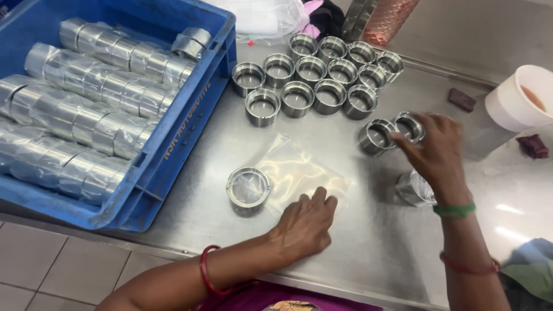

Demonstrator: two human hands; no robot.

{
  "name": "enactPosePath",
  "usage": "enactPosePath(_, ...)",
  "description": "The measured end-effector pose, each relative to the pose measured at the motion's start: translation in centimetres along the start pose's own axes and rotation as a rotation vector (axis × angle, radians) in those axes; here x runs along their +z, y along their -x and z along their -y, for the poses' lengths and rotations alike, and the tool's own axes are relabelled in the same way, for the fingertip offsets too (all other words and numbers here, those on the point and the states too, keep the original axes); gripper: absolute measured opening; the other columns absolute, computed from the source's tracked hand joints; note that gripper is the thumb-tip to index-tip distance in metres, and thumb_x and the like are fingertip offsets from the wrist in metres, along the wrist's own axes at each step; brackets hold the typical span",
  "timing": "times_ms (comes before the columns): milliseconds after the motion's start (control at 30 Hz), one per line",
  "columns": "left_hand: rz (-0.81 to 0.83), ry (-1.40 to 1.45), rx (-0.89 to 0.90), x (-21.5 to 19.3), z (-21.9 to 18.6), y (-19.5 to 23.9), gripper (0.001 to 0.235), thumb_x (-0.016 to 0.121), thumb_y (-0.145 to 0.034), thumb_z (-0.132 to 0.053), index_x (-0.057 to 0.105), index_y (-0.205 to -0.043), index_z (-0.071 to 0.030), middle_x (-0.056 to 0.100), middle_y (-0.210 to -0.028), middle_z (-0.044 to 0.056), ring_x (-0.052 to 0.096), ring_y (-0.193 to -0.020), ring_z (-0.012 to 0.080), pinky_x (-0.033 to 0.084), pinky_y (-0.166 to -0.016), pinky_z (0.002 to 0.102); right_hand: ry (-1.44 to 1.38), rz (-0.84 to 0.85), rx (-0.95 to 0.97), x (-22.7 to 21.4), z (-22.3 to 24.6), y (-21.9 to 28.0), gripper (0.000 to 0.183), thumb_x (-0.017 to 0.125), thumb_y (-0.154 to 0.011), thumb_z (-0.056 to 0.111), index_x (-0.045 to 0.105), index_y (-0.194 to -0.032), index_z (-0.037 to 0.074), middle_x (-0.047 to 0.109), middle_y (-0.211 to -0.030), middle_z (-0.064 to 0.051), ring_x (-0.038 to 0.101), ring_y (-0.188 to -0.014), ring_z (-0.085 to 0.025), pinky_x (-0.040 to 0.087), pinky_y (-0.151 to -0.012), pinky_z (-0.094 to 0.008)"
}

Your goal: The person picks up metal rings from a table, places them into plastic bags, and then organizes the bagged rings into blue crates.

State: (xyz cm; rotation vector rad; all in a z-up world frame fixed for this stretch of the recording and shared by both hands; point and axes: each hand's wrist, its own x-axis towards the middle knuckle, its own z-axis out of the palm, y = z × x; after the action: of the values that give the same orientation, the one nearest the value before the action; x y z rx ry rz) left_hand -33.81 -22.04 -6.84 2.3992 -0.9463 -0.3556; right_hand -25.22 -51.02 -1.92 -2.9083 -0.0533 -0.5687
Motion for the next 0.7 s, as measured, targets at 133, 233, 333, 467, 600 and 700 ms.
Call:
enactPosePath(133,-0.035,-0.012,-0.133,-0.5,0.1,-0.5,0.016,0.062,-0.086,-0.004,0.057,-0.100,0.003,0.061,-0.086,0.021,0.067,-0.068,0.0300,0.057,-0.052,0.043,0.200,0.084,-0.263,6.4,0.1,-1.6,0.097,0.065,-0.083,0.074,0.049,-0.147,0.002,0.049,-0.145,-0.029,0.038,-0.141,-0.044,0.033,-0.105,-0.061)
enactPosePath(233,-0.136,0.028,-0.108,-1.2,0.6,0.7,0.012,0.063,-0.092,-0.008,0.061,-0.095,0.004,0.065,-0.076,0.023,0.068,-0.064,0.0328,0.056,-0.056,0.047,0.183,0.058,-0.299,7.6,2.1,0.8,0.100,0.065,-0.081,0.075,0.048,-0.149,0.005,0.048,-0.143,-0.030,0.041,-0.137,-0.045,0.034,-0.108,-0.059)
enactPosePath(333,-0.206,0.168,0.017,-0.7,1.8,2.1,0.009,0.065,-0.086,-0.005,0.064,-0.089,0.004,0.067,-0.075,0.021,0.067,-0.064,0.0331,0.056,-0.060,0.045,-0.036,0.104,-0.253,5.8,4.8,5.1,0.093,0.068,-0.082,0.067,0.049,-0.152,0.008,0.051,-0.140,-0.029,0.045,-0.128,-0.042,0.038,-0.107,-0.054)
enactPosePath(467,-0.174,0.419,-0.023,0.1,2.9,1.8,0.009,0.070,-0.087,-0.010,0.074,-0.092,-0.003,0.073,-0.083,0.013,0.073,-0.070,0.0268,0.059,-0.071,0.040,-0.178,0.215,-0.126,2.3,6.1,7.5,0.085,0.082,-0.070,0.055,0.057,-0.141,0.017,0.068,-0.117,-0.014,0.055,-0.110,-0.031,0.045,-0.091,-0.047)
enactPosePath(600,-0.046,0.500,-0.226,-2.2,0.6,0.1,0.014,0.075,-0.081,-0.018,0.069,-0.082,-0.005,0.073,-0.075,0.007,0.072,-0.067,0.0202,0.060,-0.064,0.038,-0.762,0.356,0.397,-0.2,4.9,7.5,0.070,0.080,-0.077,0.040,0.062,-0.141,0.019,0.070,-0.102,-0.014,0.066,-0.092,-0.025,0.053,-0.073,-0.035)
enactPosePath(700,-0.078,0.455,-0.334,-3.1,-0.7,-0.4,0.018,0.078,-0.080,-0.012,0.065,-0.084,-0.001,0.070,-0.069,0.012,0.070,-0.065,0.0236,0.053,-0.061,0.039,-1.057,0.372,0.293,-0.6,4.3,8.4,0.072,0.073,-0.074,0.036,0.060,-0.143,0.019,0.069,-0.105,-0.007,0.064,-0.085,-0.016,0.050,-0.060,-0.027)
